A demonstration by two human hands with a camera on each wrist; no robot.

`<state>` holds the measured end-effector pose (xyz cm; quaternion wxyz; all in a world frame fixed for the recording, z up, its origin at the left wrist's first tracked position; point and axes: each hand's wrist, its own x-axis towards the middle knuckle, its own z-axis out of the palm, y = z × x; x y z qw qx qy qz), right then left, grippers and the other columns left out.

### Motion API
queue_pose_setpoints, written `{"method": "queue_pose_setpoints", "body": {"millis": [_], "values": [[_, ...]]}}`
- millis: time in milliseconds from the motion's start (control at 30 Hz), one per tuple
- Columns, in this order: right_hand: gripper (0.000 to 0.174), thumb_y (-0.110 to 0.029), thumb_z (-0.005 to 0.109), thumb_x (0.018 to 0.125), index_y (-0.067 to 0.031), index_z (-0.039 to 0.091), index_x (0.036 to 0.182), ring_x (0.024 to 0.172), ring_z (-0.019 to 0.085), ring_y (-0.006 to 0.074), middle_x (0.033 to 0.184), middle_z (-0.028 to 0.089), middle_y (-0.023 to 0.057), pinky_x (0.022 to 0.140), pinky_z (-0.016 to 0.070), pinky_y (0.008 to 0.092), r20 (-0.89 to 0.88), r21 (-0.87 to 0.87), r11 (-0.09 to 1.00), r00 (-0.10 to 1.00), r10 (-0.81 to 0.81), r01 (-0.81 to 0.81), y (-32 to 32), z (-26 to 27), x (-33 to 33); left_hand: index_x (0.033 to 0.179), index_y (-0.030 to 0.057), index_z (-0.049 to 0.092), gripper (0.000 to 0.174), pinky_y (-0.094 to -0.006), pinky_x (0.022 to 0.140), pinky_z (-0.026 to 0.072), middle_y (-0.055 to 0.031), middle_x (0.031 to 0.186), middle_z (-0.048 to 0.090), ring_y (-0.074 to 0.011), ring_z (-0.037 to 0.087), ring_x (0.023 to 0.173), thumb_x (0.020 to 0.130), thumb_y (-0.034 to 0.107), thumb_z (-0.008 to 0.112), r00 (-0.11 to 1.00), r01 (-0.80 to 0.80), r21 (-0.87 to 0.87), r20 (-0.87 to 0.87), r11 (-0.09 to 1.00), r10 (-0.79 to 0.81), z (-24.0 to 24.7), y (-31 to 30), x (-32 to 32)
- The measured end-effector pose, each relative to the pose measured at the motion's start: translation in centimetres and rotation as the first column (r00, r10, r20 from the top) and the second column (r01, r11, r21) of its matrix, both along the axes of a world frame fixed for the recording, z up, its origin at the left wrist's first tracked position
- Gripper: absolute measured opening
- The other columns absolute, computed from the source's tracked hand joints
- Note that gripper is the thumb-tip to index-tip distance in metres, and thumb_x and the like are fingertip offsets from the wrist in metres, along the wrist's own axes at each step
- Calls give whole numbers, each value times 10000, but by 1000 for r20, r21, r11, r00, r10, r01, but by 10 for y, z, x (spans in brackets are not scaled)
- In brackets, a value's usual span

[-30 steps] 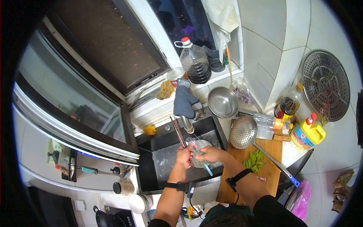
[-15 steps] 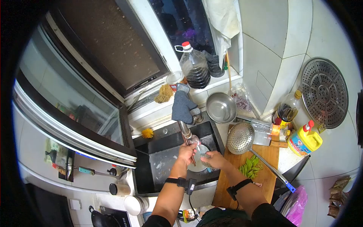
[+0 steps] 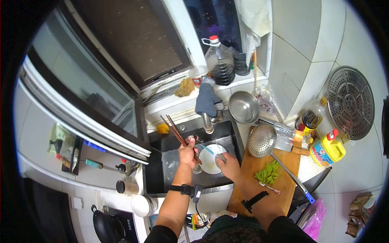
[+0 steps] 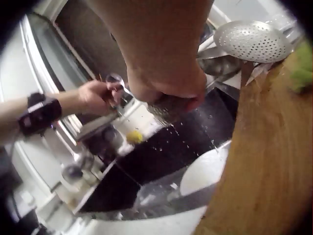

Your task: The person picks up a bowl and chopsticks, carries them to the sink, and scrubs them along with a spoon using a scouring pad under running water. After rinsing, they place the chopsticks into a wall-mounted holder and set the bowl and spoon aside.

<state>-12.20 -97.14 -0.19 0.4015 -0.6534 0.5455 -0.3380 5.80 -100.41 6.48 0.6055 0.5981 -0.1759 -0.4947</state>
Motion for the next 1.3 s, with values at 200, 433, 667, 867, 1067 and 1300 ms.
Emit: {"method": "queue_pose_setpoints", "body": {"millis": [200,433,667,867,1067,1300], "values": [[313,-270,584,811,-39,578,1022,920,594,367,966,616,195,814,472,458,-379,197,952,878,293,-233,41,-25,16,944,107,584,67,-199,454,384,-50,961,661,-68,426,512,877,101,584,1000,-15,-57,2,998,15,9,45,24],[376,-321,605,808,-59,559,1074,978,565,338,1152,486,127,842,466,425,-227,-88,822,815,533,-563,114,-27,66,975,84,612,107,-197,487,375,-54,956,664,-57,417,532,872,103,590,998,43,-97,50,994,-38,21,94,37],[652,-322,660,762,-86,397,1310,1111,483,410,1371,360,138,934,410,472,-537,25,694,575,617,-720,148,-29,71,970,77,610,101,-194,490,363,-50,959,669,-56,407,542,884,117,576,999,7,-101,45,995,-3,21,132,56],[784,-379,698,715,-89,341,1349,1199,413,409,1429,277,168,987,357,484,-534,48,680,556,637,-732,151,-30,58,969,58,595,109,-200,458,338,-54,959,668,-53,389,508,883,121,574,1000,-16,-138,1,990,17,21,146,58],[898,-469,692,708,-103,253,1401,1275,340,380,1451,254,168,1015,314,509,-548,87,718,568,614,-691,153,-26,42,959,56,626,115,-215,466,347,3,807,626,-50,442,538,872,128,607,999,-32,-158,1,987,32,31,152,55],[758,-385,681,759,-55,341,1350,1194,451,348,1336,418,197,961,393,431,-529,-30,808,695,487,-589,158,13,40,956,59,614,126,-207,480,337,-30,901,670,-50,405,540,871,148,592,1000,-1,-223,-30,975,-6,38,155,51]]}}
